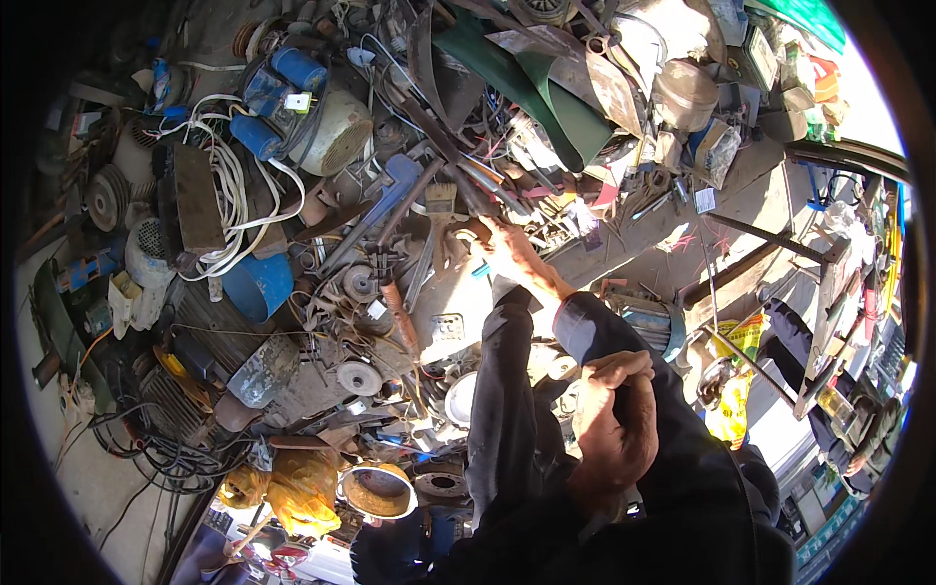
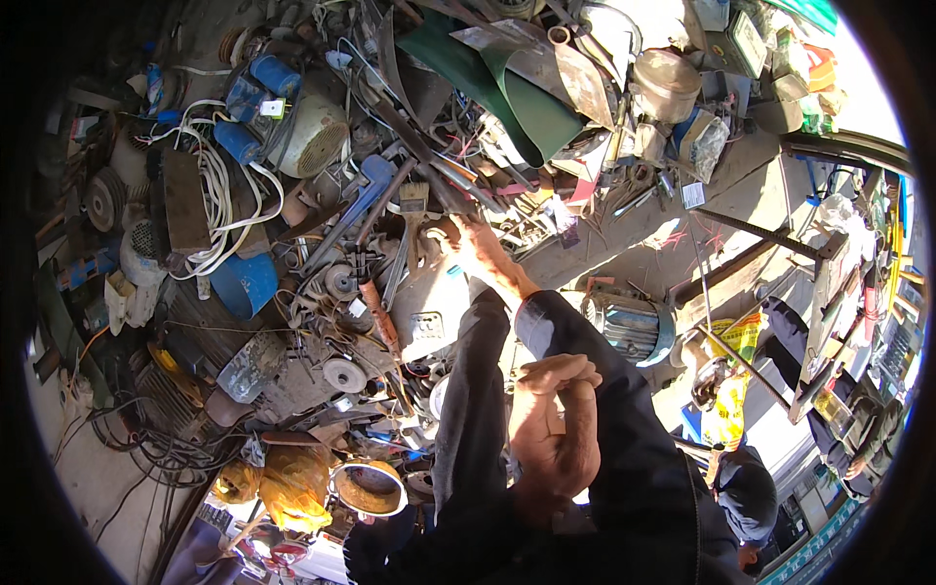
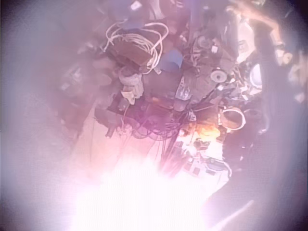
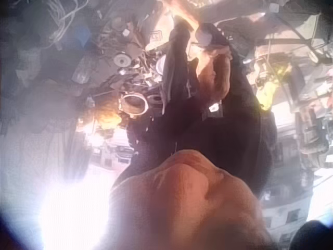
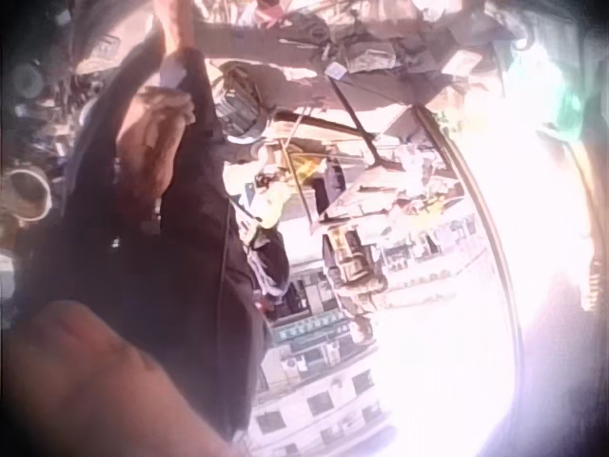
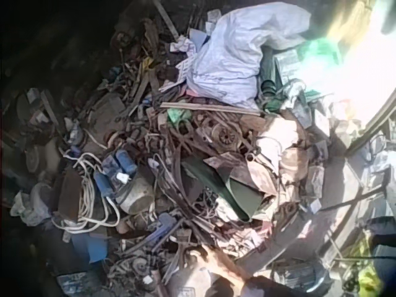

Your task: The person sharpens a screwdriver on a bench grinder, then handles small metal parts in a white bucket, and finally picks up and places a metal box among scrap items.

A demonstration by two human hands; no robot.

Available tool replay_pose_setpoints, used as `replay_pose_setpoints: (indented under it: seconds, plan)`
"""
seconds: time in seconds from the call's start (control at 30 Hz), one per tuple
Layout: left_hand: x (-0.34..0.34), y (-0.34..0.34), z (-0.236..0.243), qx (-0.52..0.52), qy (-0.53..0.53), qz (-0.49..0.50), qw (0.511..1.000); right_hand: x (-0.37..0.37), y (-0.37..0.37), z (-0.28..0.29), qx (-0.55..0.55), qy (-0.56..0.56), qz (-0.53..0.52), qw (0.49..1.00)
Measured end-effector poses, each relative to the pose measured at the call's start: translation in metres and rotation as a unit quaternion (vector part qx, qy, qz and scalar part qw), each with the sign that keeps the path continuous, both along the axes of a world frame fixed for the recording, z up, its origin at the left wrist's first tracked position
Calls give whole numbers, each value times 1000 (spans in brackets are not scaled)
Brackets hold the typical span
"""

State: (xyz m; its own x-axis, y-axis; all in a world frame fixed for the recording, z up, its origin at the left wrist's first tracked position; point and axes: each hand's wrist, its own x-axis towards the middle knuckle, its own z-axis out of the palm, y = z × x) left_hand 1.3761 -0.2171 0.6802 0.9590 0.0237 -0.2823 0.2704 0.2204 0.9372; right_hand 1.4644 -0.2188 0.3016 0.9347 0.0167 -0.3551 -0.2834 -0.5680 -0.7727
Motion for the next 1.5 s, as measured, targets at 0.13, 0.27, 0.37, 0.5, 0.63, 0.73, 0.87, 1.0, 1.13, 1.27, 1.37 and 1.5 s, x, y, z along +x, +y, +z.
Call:
replay_pose_setpoints:
  seconds: [0.13, 0.27, 0.37, 0.5, 0.63, 0.73, 0.87, 1.0, 1.13, 1.27, 1.37, 1.5]
  plan:
    - [-1, -3, -24, -20, 73, 27, 997, -16, -24, 28, 192, -138, -14, 971]
    - [10, -13, -36, -135, 183, 56, 972, -28, -65, 71, 134, -15, -150, 979]
    - [17, -24, -40, -119, 259, 78, 955, -22, -108, 112, 94, -62, -304, 946]
    - [19, -38, -42, -133, 278, 60, 950, 11, -143, 159, -170, -124, -227, 951]
    - [24, -44, -43, -133, 262, 63, 954, 80, -157, 168, -285, -120, -68, 949]
    - [31, -45, -41, -132, 270, 65, 951, 142, -191, 164, -253, -127, -127, 951]
    - [41, -44, -38, -115, 251, 54, 960, 193, -240, 190, -233, -79, -221, 944]
    - [51, -44, -38, -127, 230, 52, 963, 227, -254, 231, -167, -87, -254, 949]
    - [57, -47, -40, -123, 237, 57, 962, 232, -232, 248, -136, -143, -271, 942]
    - [60, -50, -41, -129, 240, 59, 960, 225, -215, 263, -167, -215, -262, 926]
    - [61, -50, -41, -134, 251, 58, 957, 225, -216, 291, -183, -246, -276, 911]
    - [62, -50, -40, -138, 241, 60, 959, 245, -225, 341, -177, -445, -293, 828]
